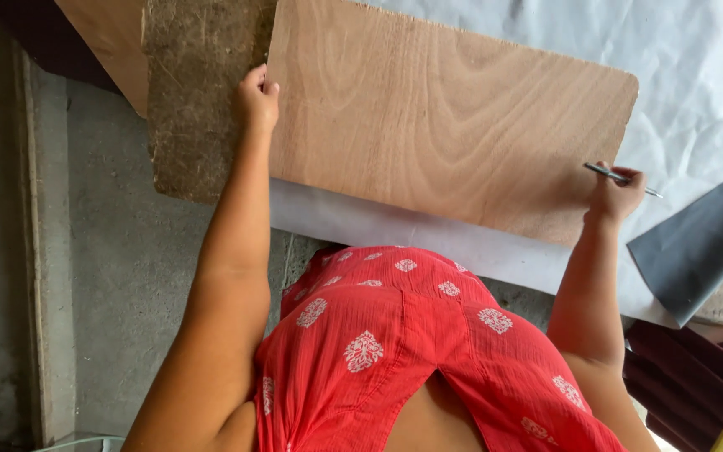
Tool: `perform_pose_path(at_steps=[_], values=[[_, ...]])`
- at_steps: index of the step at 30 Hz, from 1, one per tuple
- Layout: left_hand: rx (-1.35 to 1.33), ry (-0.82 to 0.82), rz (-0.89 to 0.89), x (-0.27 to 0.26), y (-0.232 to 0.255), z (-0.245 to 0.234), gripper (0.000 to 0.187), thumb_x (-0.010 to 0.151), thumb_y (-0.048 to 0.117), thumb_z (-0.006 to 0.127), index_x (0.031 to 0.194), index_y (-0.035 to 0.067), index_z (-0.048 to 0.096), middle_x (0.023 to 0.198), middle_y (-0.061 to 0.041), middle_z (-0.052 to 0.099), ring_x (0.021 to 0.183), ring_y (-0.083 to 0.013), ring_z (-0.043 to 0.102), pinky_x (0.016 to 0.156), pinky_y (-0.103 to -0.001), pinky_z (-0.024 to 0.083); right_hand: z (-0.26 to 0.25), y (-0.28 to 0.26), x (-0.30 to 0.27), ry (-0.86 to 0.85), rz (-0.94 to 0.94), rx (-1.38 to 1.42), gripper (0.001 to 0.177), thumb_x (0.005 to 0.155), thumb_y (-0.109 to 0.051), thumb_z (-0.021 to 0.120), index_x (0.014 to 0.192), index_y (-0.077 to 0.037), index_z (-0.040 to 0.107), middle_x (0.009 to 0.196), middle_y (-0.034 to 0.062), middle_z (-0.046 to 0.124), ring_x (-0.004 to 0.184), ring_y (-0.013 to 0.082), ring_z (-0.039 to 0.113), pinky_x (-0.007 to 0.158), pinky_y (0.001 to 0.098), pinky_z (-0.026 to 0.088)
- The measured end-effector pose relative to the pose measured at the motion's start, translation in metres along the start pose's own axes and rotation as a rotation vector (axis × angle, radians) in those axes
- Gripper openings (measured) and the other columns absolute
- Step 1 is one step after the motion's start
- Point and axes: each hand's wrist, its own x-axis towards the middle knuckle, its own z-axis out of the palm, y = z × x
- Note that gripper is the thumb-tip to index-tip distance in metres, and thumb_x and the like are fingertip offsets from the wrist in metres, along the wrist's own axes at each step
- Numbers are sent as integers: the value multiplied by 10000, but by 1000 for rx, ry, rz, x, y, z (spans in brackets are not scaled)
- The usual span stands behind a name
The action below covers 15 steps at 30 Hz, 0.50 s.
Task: The person places a black patterned template on a white fabric sheet and traces its outline with a pen. They then position a rectangular wooden board on the fabric and trace its shape. Finally, the person uses scissors to cut the fabric along the traced lines.
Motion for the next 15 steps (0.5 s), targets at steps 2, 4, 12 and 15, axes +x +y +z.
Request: perform_pose_path(at_steps=[2, 4, 12, 15], values=[[-35, 39, -43, -13, 16, -5, 370, 938, 77, 673, 1304, 123, 690, 1273, -106, 726, 1139, -270, 717, 957, -384, 595, 8, 19, 11, 44, -74, 84, 390, 830, -129, 912, 873, -183, 528, 868, -17, 651, 784, 74, 606, 751, 241, 571], [-78, 82, -85, -18, 25, -4, 362, 918, 17, 682, 1255, 140, 730, 1257, -101, 734, 1131, -262, 722, 951, -371, 613, 12, 23, 18, 87, -156, 173, 492, 766, -21, 934, 831, -152, 463, 859, 2, 657, 780, 88, 601, 790, 261, 617], [-212, 139, -74, -15, 36, 1, 268, 897, -34, 658, 1063, 132, 788, 1063, -19, 804, 980, -161, 765, 878, -295, 632, 12, -10, 20, 122, -105, 434, 433, 751, 87, 799, 809, -150, 441, 844, 88, 653, 681, 204, 780, 623, 357, 672], [-379, 180, 50, 6, -5, 36, 268, 857, -85, 664, 1020, 87, 789, 992, -35, 808, 916, -127, 756, 875, -261, 618, 8, -8, 40, 147, -222, 478, 453, 767, 150, 771, 825, -136, 424, 802, 92, 678, 710, 191, 765, 674, 364, 697]])
